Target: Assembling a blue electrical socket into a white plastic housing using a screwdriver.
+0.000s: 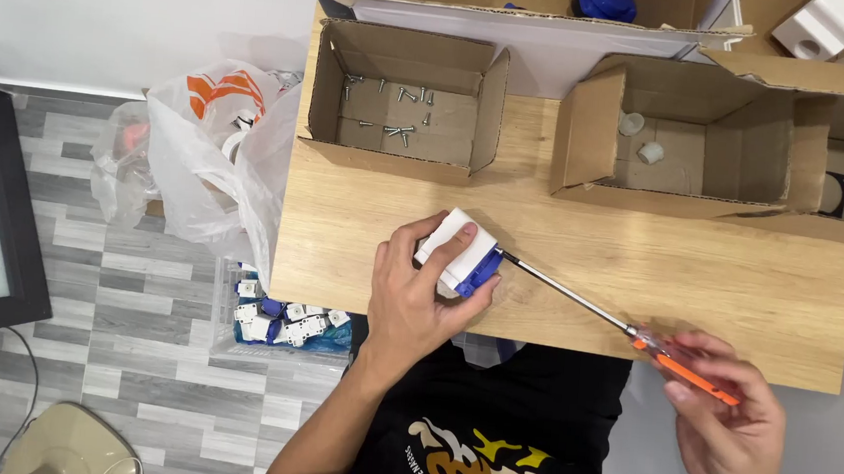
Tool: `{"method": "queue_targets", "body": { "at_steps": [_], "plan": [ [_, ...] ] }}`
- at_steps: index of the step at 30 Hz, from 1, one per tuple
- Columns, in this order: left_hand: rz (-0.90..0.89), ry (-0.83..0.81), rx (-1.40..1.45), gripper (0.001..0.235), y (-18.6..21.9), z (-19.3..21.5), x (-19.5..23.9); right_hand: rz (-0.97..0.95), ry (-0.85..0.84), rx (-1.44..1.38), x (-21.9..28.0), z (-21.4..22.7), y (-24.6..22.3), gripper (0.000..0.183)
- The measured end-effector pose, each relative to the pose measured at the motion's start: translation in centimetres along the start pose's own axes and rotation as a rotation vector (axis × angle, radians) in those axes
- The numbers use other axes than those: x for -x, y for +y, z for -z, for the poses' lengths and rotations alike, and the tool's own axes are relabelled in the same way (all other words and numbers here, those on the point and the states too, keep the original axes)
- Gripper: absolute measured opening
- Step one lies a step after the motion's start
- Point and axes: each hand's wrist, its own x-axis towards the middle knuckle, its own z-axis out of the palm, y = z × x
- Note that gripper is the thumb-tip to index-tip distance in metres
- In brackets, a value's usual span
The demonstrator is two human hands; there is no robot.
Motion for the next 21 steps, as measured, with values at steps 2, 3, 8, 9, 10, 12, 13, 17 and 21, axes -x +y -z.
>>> {"method": "queue_targets", "body": {
  "at_steps": [2, 3, 8, 9, 10, 12, 13, 17, 21],
  "plan": [
    [0.002, -0.005, 0.001, 0.067, 0.0, 0.1, 0.0, -0.047, 0.009, -0.018, -0.5, -1.2, -1.1, 0.036],
    [0.003, -0.009, 0.001, 0.067, 0.0, 0.1, 0.0, -0.092, 0.017, -0.036, -0.8, -1.9, -1.6, 0.040],
    [0.001, -0.003, -0.007, 0.067, -0.1, -0.1, 0.1, -0.214, -0.037, 0.301, -1.0, -2.3, -3.2, 0.038],
    [0.003, 0.000, -0.012, 0.066, -0.1, -0.2, 0.1, -0.242, 0.017, 0.410, -1.0, -3.0, -3.9, 0.033],
    [0.003, 0.000, -0.012, 0.066, -0.1, -0.1, 0.1, -0.242, 0.017, 0.409, -1.0, -3.0, -3.9, 0.033],
    [0.009, -0.006, 0.000, 0.066, -0.1, -0.1, 0.1, -0.036, 0.008, 0.426, -0.9, -2.9, -4.0, 0.030],
    [0.009, -0.006, 0.001, 0.066, 0.0, -0.1, 0.1, -0.036, 0.009, 0.426, -0.7, -1.7, -3.2, 0.030],
    [0.008, -0.006, 0.004, 0.065, 0.1, 0.1, -0.1, 0.132, 0.040, 0.387, -0.3, 1.0, -1.1, 0.032],
    [0.012, -0.011, 0.029, 0.065, 0.1, 0.3, -0.1, 0.152, 0.050, 0.246, 0.0, 3.0, -0.2, 0.035]
  ]
}}
